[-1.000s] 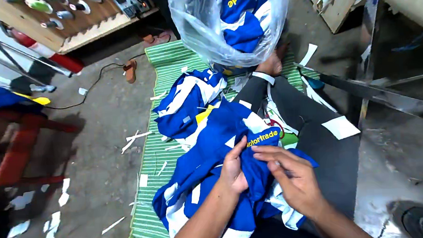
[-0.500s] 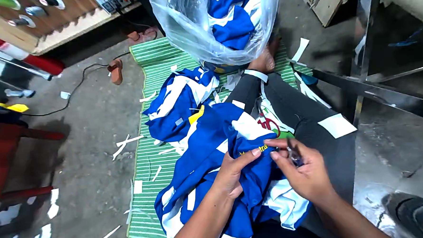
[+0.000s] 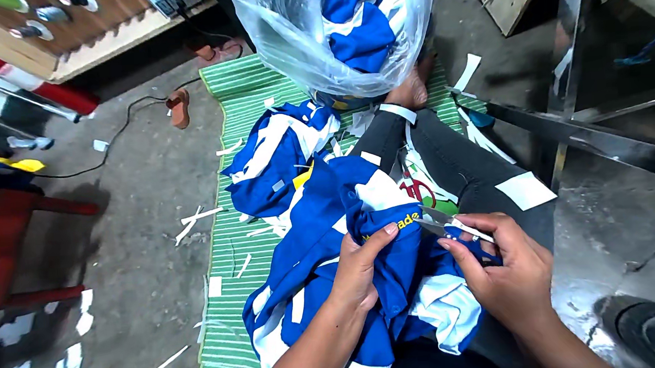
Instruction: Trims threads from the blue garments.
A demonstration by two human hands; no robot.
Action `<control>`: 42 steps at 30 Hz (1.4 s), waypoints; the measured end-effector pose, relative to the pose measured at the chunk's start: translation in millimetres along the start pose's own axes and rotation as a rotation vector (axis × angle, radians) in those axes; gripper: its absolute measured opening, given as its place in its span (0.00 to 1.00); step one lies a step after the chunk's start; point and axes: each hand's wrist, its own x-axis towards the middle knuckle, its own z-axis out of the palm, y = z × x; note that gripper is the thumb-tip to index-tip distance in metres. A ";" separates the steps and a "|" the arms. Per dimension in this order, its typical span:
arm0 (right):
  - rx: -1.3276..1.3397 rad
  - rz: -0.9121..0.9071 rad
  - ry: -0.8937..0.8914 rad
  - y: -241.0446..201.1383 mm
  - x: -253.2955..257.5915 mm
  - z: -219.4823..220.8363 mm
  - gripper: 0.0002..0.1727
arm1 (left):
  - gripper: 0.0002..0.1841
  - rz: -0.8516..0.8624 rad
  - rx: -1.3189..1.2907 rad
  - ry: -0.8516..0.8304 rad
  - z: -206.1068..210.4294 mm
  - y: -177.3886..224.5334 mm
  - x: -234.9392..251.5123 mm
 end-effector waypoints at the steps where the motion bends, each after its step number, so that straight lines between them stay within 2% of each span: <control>1: 0.004 -0.013 0.018 -0.1 -0.9 -0.1 0.20 | 0.11 0.006 0.003 0.002 -0.1 0.1 -0.4; 12: -0.050 -0.105 0.064 2.1 0.1 -3.3 0.16 | 0.12 0.054 0.061 0.051 3.7 -0.6 -3.7; 22: 0.040 -0.132 0.067 10.0 5.5 2.2 0.15 | 0.11 0.020 0.012 0.050 2.2 -1.7 -4.0; 27: 0.080 -0.078 0.025 11.0 7.8 1.7 0.17 | 0.12 0.018 -0.014 0.049 3.1 -3.0 -4.3; 31: 0.233 -0.018 -0.014 7.5 7.0 5.4 0.16 | 0.12 0.010 -0.035 0.051 4.0 -3.6 -4.6; 42: 0.252 -0.061 -0.014 8.7 12.4 5.1 0.11 | 0.11 0.019 -0.065 -0.002 0.3 -5.3 -3.3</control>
